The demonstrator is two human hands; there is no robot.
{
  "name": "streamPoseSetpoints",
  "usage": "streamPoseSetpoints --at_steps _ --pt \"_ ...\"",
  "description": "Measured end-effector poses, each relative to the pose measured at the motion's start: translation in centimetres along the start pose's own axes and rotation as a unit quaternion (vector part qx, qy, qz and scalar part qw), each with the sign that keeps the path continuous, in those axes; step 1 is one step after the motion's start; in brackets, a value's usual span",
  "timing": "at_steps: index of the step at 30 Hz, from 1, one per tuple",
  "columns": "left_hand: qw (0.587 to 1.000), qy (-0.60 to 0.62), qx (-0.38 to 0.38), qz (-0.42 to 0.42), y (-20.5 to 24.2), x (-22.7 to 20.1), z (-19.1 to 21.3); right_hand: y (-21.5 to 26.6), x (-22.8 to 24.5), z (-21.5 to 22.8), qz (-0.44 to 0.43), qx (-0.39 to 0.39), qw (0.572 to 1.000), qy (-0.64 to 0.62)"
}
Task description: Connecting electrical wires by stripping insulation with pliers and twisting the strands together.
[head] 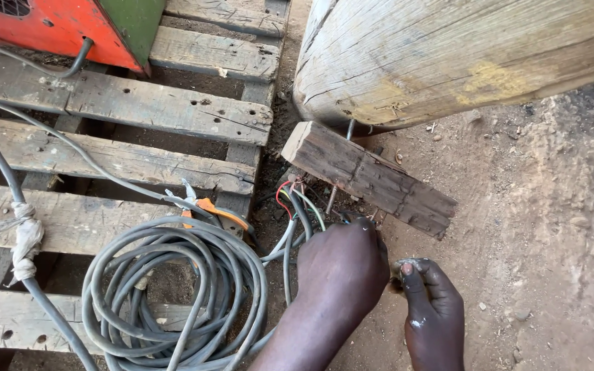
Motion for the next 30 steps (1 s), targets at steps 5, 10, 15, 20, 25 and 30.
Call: streamPoseSetpoints --at_steps 5,10,15,20,25,30 --pt "0.998 -0.043 0.038 -0.002 -0.9 -0.6 -0.5 -0.1 2.9 -1.9 -0.132 -0.005 0.991 -0.011" --pt "0.999 -0.009 0.041 0.02 -1.3 -0.8 -0.4 -2.5 0.5 -4.5 -0.247 0.028 0.93 -0.272" --pt "0.996 -0.019 0.079 0.045 -1.3 -1.4 0.4 -4.3 -2.6 -6.5 -0.262 0.074 0.855 -0.442" --pt "0.996 -0.027 0.074 0.031 -1.5 -1.5 0.5 -5.0 -2.5 -6.5 -0.148 0.12 0.889 -0.415" --pt "0.999 -0.028 0.036 0.03 -1.5 -0.7 -0.3 -3.8 -1.9 -5.0 -0.151 0.05 0.93 -0.331" --pt "0.995 0.026 -0.091 0.01 -1.1 0.2 -1.5 -2.8 -1.5 -4.5 -0.088 0.041 0.959 -0.266"
Point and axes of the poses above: each hand's wrist, its own y-axis away from the middle knuckle, its own z-axis out of the back of the hand, x = y × z, the point moved 7 cm from there along -y, towards the middle knuckle, and after that the axes turned 2 degrees about -y, right-handed, at the moved point
